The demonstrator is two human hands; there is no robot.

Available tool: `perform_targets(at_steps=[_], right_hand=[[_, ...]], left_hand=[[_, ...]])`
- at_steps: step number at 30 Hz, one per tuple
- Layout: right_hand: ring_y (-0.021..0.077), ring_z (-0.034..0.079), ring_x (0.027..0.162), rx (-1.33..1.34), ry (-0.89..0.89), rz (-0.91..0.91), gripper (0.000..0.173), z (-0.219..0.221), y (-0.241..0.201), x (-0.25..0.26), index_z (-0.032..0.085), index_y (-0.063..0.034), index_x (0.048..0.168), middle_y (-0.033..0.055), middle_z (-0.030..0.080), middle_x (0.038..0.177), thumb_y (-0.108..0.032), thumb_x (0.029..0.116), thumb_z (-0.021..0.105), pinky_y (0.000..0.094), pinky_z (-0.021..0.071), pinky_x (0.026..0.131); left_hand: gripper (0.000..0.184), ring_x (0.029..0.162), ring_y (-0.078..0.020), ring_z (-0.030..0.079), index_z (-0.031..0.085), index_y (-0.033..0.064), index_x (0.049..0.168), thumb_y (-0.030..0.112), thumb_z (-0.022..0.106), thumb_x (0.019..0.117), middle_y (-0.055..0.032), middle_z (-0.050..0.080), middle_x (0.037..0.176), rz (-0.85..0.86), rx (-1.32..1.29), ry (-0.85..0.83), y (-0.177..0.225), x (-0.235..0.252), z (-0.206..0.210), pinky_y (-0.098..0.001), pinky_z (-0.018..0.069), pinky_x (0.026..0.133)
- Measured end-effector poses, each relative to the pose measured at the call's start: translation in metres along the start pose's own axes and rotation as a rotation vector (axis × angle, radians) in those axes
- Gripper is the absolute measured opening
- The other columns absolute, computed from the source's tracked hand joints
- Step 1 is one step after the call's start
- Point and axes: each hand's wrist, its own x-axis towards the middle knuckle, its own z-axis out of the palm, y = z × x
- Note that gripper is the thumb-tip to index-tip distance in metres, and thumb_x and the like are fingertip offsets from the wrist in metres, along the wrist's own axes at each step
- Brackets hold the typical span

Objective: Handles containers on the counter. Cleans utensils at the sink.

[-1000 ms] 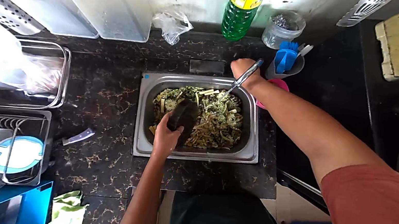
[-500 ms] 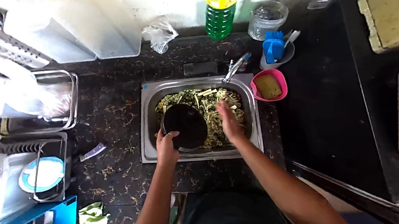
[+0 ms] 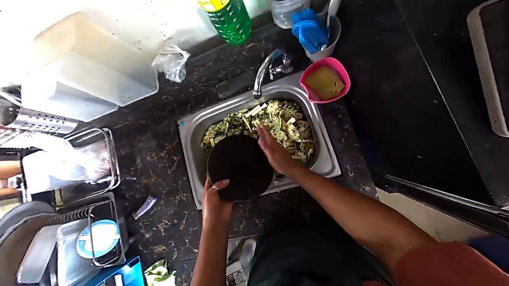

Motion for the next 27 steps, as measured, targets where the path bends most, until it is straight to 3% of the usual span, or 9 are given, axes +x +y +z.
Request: perform_targets(at_steps=[2,6,10,13,15,19,22,24,27], right_hand=[[0.0242,0.037,0.152,-0.006,0.093,0.014,0.066,-0.004,-0.007,0.002,0.017,-0.0056,0.165,0.0136,0.029,0.169,-0.043,0.1119,0.029,0.0479,0.0356,0.123],[0.0186,0.036,0.152,0.063,-0.022,-0.206,0.065,0.036,-0.094,-0.022,0.025,-0.0044,0.163,0.0101,0.036,0.166,-0.04,0.1094,0.038,0.0438,0.0341,0.125],[0.0226,0.038,0.151,0.178,-0.257,-0.439,0.067,0.076,-0.112,-0.027,0.029,0.0043,0.159,0.0148,0.043,0.161,-0.039,0.1095,0.037,0.0424,0.0321,0.125],[0.0148,0.041,0.149,0.035,-0.21,-0.376,0.056,0.052,-0.081,-0.006,0.038,-0.0081,0.159,0.0032,0.046,0.16,-0.026,0.1068,0.045,0.0408,0.035,0.124],[0.0186,0.042,0.149,-0.053,-0.094,-0.208,0.058,0.021,-0.042,0.015,0.031,-0.009,0.162,0.0054,0.041,0.164,-0.03,0.1091,0.04,0.0465,0.038,0.122],[0.022,0.038,0.151,0.032,0.068,-0.11,0.063,-0.004,-0.041,0.016,0.019,-0.0026,0.164,0.0135,0.032,0.167,-0.036,0.1119,0.029,0.0453,0.0376,0.123],[0.0197,0.036,0.152,0.236,-0.066,-0.245,0.061,0.058,-0.102,-0.034,0.021,-0.0003,0.163,0.0132,0.037,0.165,-0.026,0.1102,0.038,0.0419,0.0341,0.125],[0.0217,0.035,0.153,0.295,-0.178,-0.327,0.068,0.082,-0.111,-0.049,0.022,0.0029,0.162,0.0152,0.038,0.164,-0.039,0.1099,0.037,0.0413,0.0302,0.127],[0.0189,0.037,0.152,0.161,-0.165,-0.323,0.068,0.062,-0.08,-0.048,0.025,-0.001,0.162,0.0105,0.041,0.163,-0.041,0.1085,0.039,0.0427,0.0327,0.126]], left_hand=[[0.048,0.099,-0.0309,0.069,0.042,0.0067,0.139,-0.001,0.049,0.0924,-0.0197,0.065,0.116,-0.01,-0.024,0.03,0.005,-0.005,0.002,-0.0536,0.0595,0.08],[0.064,0.105,-0.0271,0.066,0.034,0.0039,0.151,-0.008,0.051,0.0912,-0.0197,0.061,0.126,0.134,0.093,0.044,0.006,-0.012,0.023,-0.0486,0.0591,0.086],[0.036,0.099,-0.0104,0.066,0.045,0.0071,0.14,0.018,0.027,0.1109,-0.0051,0.068,0.112,0.198,0.114,-0.098,0.0,-0.018,0.022,-0.0323,0.0577,0.086],[0.049,0.099,-0.0242,0.069,0.043,-0.0002,0.141,-0.006,0.047,0.0923,-0.0169,0.066,0.115,0.141,0.102,-0.072,0.007,-0.022,0.016,-0.0466,0.0604,0.084],[0.061,0.101,-0.0299,0.069,0.04,-0.0005,0.144,-0.011,0.053,0.0854,-0.0215,0.064,0.119,0.112,0.106,-0.035,0.011,-0.026,0.006,-0.0513,0.0605,0.084],[0.061,0.102,-0.0285,0.068,0.037,0.0016,0.145,-0.009,0.053,0.0866,-0.0202,0.063,0.121,0.14,0.089,0.012,0.019,-0.023,0.005,-0.05,0.0602,0.084],[0.055,0.101,-0.0223,0.067,0.038,0.0014,0.146,-0.007,0.047,0.0922,-0.0159,0.064,0.119,0.184,0.08,0.003,0.013,-0.019,0.016,-0.0443,0.0595,0.085],[0.047,0.097,-0.0112,0.066,0.036,0.0039,0.146,-0.001,0.039,0.0988,-0.0075,0.065,0.113,0.21,0.107,-0.049,0.014,-0.017,0.021,-0.0326,0.0582,0.084],[0.054,0.099,-0.0243,0.068,0.04,0.0021,0.141,-0.01,0.049,0.0892,-0.0164,0.065,0.116,0.185,0.035,-0.028,0.021,-0.02,0.013,-0.0458,0.06,0.084]])
